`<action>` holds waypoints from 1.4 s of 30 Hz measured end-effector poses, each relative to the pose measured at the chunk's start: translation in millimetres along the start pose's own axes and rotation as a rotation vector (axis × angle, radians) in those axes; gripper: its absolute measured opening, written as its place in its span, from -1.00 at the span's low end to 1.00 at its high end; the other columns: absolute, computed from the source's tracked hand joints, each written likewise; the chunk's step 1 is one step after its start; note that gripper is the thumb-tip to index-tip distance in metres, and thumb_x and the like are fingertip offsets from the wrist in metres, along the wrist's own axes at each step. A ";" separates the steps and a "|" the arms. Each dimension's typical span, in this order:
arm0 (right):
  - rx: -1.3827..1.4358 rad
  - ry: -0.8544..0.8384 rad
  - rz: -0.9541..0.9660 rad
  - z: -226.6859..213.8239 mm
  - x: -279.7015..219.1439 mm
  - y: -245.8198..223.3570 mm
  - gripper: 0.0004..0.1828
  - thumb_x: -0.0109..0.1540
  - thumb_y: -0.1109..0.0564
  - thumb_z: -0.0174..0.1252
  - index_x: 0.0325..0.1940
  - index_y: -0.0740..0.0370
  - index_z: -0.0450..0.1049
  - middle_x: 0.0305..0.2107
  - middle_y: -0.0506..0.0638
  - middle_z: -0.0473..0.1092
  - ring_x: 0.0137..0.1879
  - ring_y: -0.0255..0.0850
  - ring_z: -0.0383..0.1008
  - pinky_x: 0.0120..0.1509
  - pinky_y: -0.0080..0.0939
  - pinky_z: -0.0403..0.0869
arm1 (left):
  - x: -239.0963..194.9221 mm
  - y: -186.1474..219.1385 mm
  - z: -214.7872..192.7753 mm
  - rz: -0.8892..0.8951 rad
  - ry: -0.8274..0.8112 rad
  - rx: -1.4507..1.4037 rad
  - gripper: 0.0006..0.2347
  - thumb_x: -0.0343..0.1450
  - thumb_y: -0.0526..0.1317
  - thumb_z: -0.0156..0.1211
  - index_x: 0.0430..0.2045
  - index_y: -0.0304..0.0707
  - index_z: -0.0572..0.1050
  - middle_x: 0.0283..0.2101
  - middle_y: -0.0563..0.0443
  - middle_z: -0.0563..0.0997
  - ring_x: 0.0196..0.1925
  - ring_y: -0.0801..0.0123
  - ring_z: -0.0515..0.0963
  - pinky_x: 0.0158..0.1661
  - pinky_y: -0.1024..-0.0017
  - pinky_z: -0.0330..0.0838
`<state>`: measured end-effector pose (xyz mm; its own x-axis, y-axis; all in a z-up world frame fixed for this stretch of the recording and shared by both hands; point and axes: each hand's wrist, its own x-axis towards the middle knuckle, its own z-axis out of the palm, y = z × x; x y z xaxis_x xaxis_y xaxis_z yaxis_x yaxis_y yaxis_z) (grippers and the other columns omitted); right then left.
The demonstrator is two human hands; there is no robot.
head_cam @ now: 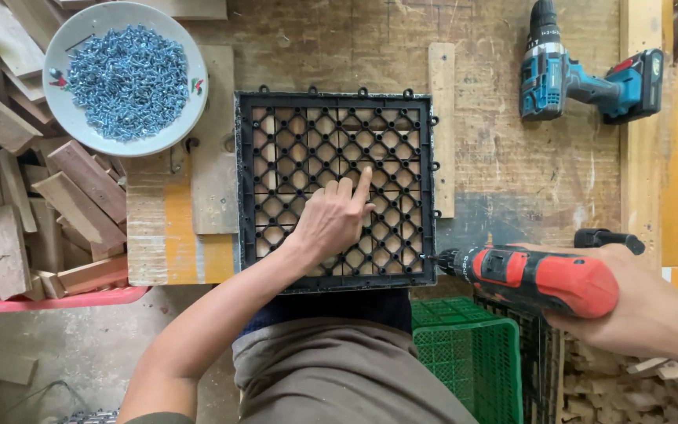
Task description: Assembling a black plastic mesh panel by driving screws into it using a power drill.
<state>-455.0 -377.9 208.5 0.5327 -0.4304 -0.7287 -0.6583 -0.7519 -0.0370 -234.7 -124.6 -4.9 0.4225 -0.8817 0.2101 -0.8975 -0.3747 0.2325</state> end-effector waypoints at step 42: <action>0.642 0.426 -0.414 62.3 34.8 -54.3 -0.68 -0.02 0.13 0.47 -0.25 0.21 0.56 -0.81 -0.02 0.39 -0.70 -0.26 0.39 -0.56 -0.25 0.42 | -5.1 -52.5 -76.9 -0.931 0.114 -2.107 -0.71 0.50 -0.54 -0.11 0.10 -0.76 0.39 0.10 -0.54 0.56 0.07 0.03 0.65 0.02 0.48 0.61</action>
<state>-433.9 -321.0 142.6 0.8644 -0.4315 -0.2582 -0.4717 -0.5179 -0.7136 -180.0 -78.4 54.9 0.5692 -0.6638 -0.4852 0.7826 0.2564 0.5672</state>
